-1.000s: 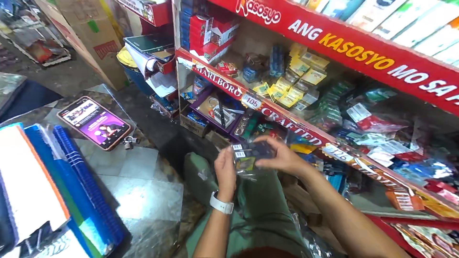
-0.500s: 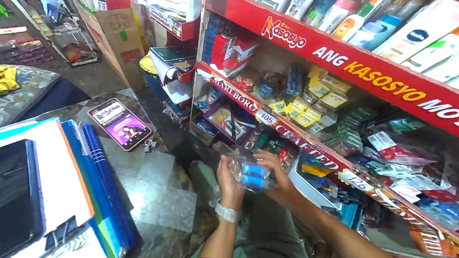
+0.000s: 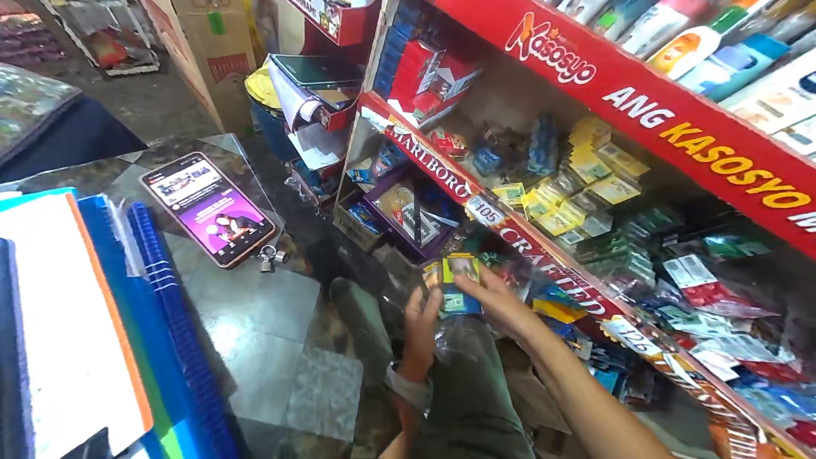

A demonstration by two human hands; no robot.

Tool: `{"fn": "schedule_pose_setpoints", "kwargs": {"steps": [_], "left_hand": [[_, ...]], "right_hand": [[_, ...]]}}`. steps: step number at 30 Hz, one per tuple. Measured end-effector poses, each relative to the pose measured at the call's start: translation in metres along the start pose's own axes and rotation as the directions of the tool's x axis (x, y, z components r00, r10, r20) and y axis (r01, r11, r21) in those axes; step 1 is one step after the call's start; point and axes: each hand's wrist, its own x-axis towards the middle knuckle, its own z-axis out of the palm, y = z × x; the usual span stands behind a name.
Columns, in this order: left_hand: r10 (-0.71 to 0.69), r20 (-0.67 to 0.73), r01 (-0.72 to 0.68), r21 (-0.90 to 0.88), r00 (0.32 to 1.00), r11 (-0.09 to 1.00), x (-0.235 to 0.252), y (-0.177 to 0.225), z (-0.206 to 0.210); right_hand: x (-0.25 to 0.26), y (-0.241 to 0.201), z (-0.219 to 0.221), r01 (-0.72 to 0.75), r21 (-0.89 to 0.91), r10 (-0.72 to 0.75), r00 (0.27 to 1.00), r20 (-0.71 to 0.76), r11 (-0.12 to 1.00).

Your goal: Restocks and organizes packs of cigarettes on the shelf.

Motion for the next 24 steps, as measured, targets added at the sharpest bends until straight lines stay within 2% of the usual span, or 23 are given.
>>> {"fn": "schedule_pose_setpoints", "kwargs": {"steps": [2,4,7,11,13,16,18,22,24], "left_hand": [[-0.035,-0.123,0.04,0.039,0.992,0.998,0.007,0.0,-0.006],[-0.046,-0.237,0.058,0.041,0.97,0.997,0.01,-0.003,-0.013],[-0.022,-0.349,0.06,0.099,0.937,0.993,0.014,-0.025,-0.029],[-0.099,-0.43,0.18,0.151,0.897,0.972,0.017,-0.062,-0.05],[-0.151,-0.449,0.251,0.171,0.881,0.953,0.018,-0.069,-0.054],[-0.191,-0.458,0.305,0.191,0.868,0.933,0.022,-0.068,-0.053],[-0.205,-0.453,0.329,0.214,0.868,0.92,0.025,-0.068,-0.054],[-0.219,-0.45,0.334,0.195,0.866,0.922,0.027,-0.066,-0.061],[-0.21,-0.474,0.322,0.168,0.855,0.932,0.028,-0.065,-0.062]], "right_hand": [[0.014,-0.006,-0.005,-0.018,-0.078,0.022,0.999,0.041,0.997],[0.034,-0.03,-0.005,-0.072,0.054,0.071,0.997,0.01,0.996],[0.092,-0.078,-0.016,-0.082,0.268,0.128,0.979,-0.156,0.96],[0.206,-0.129,-0.037,0.213,0.459,-0.071,0.949,-0.306,0.862],[0.261,-0.16,-0.037,0.376,0.535,-0.159,0.899,-0.407,0.756],[0.329,-0.2,-0.035,0.573,0.482,-0.315,0.797,-0.515,0.663],[0.362,-0.221,-0.031,0.629,0.471,-0.335,0.754,-0.565,0.619],[0.397,-0.245,-0.022,0.664,0.561,-0.375,0.745,-0.552,0.494],[0.406,-0.249,-0.02,0.681,0.532,-0.404,0.729,-0.553,0.503]]}}
